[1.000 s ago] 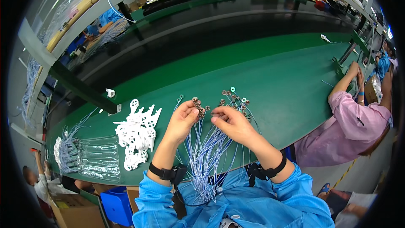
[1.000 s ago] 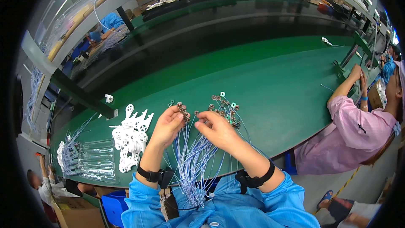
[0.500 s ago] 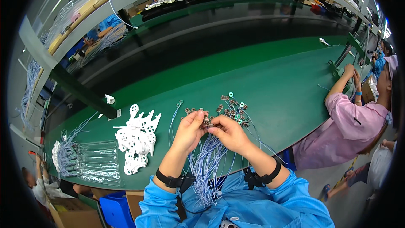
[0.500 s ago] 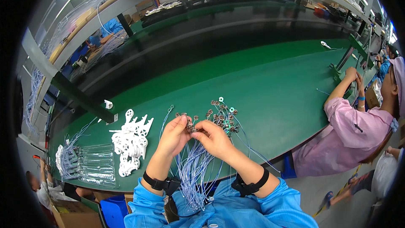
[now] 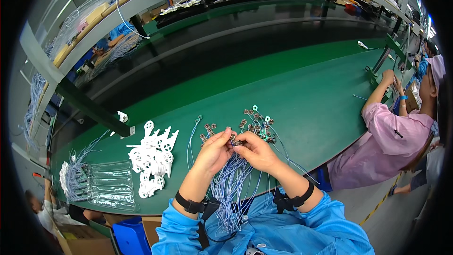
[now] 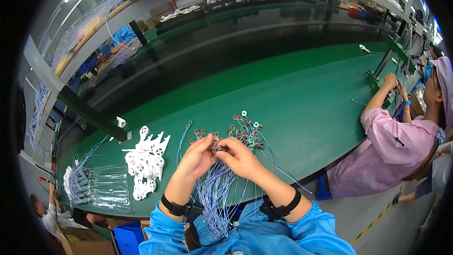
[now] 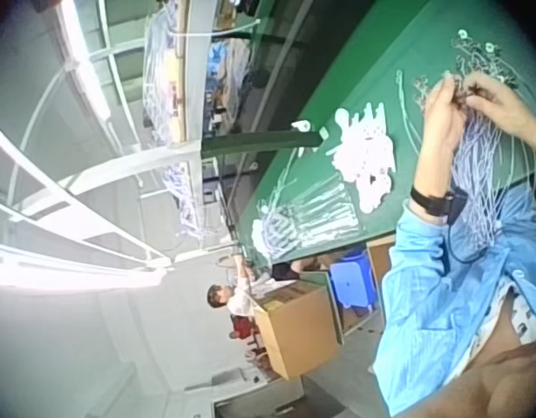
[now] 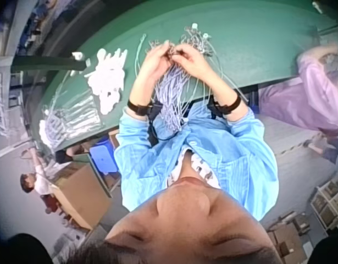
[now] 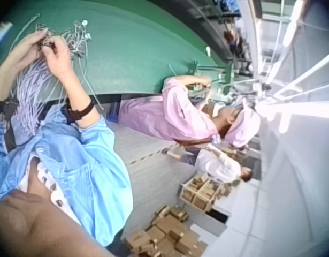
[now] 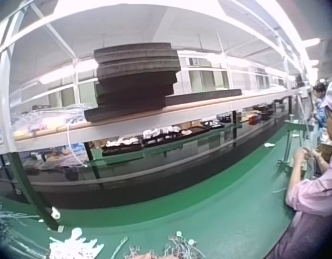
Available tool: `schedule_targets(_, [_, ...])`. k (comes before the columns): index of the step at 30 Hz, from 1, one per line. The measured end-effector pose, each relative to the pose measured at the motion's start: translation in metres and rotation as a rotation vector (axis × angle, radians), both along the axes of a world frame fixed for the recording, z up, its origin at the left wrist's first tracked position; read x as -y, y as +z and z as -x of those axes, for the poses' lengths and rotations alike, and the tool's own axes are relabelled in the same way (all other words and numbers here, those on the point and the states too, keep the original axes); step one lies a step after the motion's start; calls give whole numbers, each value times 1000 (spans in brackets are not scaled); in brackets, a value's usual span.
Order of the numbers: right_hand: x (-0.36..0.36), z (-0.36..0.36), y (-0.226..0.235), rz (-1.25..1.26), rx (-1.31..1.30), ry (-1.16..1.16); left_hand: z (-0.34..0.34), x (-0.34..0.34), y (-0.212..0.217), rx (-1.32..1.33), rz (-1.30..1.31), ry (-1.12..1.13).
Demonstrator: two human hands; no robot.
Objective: The recorder is assembling multi-wire cables into white plastic disc-shaped components.
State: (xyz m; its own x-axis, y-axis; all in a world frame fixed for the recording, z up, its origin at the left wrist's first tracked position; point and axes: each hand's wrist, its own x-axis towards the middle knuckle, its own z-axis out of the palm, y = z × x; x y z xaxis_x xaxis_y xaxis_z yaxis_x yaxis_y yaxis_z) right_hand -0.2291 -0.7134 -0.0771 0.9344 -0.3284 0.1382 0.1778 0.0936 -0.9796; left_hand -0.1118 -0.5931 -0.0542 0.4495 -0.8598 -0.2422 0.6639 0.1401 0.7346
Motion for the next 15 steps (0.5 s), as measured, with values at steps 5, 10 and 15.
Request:
schedule_targets(5, [-5,4,24,-223,13,-116,16,9,6,197,-80,50])
schedule_targets(10, [6,4,9,-228,-81,-100,20,12,15,284,-161,53])
schedule_targets(15, [9,-1,-15,55,90,-154,4,16,-6,134,-92,-15])
